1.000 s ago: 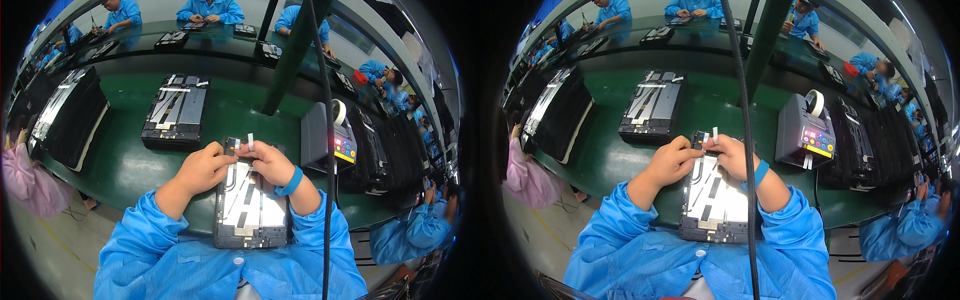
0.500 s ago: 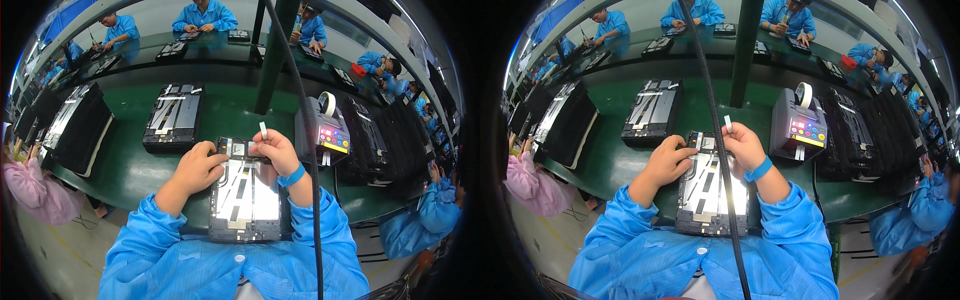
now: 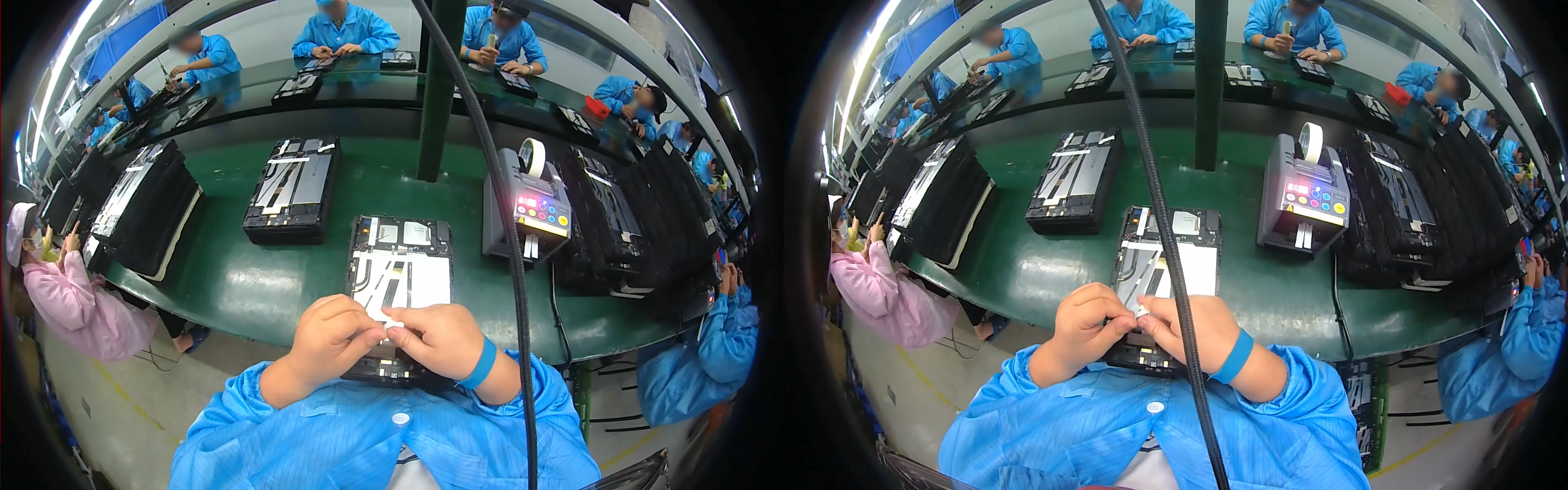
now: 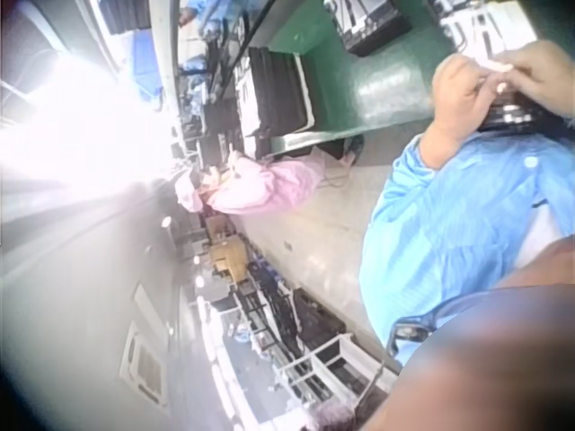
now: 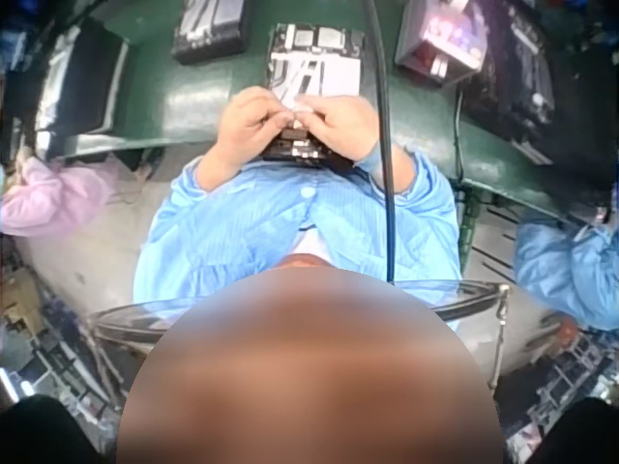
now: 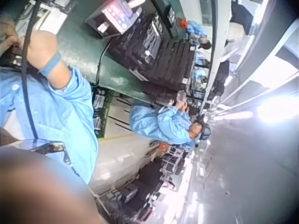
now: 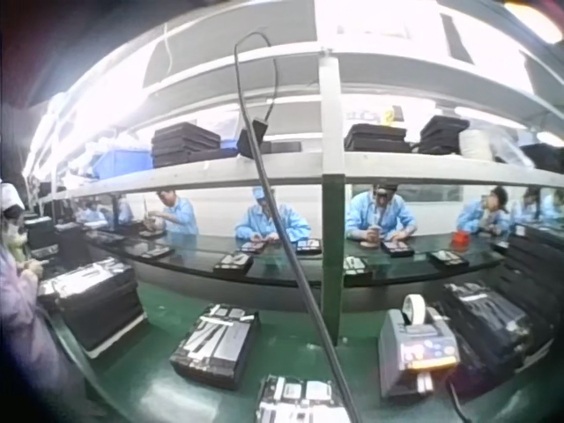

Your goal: The person assembles electronic components on a factory line, using a white plastic tool to press and secure parts on a rectangular device. They repeatedly handle the device, applying pressure to specific areas, and move the finished units to a stack on the table.

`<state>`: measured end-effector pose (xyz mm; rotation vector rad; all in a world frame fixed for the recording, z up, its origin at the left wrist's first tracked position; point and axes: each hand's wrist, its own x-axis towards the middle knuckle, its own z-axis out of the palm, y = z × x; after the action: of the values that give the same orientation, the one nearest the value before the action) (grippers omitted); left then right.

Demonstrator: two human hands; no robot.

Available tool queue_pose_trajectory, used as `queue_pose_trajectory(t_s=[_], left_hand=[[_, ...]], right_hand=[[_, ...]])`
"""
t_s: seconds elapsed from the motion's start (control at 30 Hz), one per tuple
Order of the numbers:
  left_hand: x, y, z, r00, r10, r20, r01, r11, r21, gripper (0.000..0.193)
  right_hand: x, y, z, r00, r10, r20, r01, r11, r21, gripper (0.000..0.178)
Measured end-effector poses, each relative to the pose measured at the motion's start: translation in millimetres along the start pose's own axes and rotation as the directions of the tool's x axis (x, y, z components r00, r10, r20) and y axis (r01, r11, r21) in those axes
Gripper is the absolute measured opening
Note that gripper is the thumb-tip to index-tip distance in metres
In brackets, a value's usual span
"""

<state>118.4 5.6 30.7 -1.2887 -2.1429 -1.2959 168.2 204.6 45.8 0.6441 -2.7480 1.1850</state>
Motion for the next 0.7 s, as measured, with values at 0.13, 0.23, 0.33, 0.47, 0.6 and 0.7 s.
queue_pose_trajectory(t_s=[0.13, 0.23, 0.33, 0.47, 0.6, 0.7], left_hand=[[1, 5, 5, 1.0, -0.004, 0.004, 0.005, 1.0, -0.03, 0.012], [1, 7, 7, 0.999, -0.01, 0.045, 0.014, 0.997, -0.082, 0.012], [6, 6, 7, 0.995, -0.01, 0.095, 0.018, 0.996, -0.089, 0.012], [26, -13, 5, 1.0, 0.001, 0.001, -0.001, 0.994, 0.113, 0.012], [54, -60, -7, 0.996, -0.058, 0.06, 0.032, 0.93, 0.366, 0.01], [68, -83, -8, 0.976, -0.109, 0.191, 0.021, 0.911, 0.413, 0.01]], right_hand=[[-16, -8, 10, 0.953, 0.203, -0.226, -0.146, 0.958, 0.248, 0.02], [-24, 4, 12, 0.958, 0.064, -0.281, -0.017, 0.986, 0.168, 0.014], [-29, 12, 14, 0.961, -0.021, -0.277, 0.044, 0.996, 0.076, 0.009], [-33, 25, 25, 0.929, 0.146, -0.34, -0.091, 0.981, 0.173, 0.009], [-36, 38, 31, 0.872, 0.266, -0.41, -0.083, 0.907, 0.413, 0.011], [-36, 45, 37, 0.81, 0.351, -0.47, -0.025, 0.821, 0.57, 0.005]])
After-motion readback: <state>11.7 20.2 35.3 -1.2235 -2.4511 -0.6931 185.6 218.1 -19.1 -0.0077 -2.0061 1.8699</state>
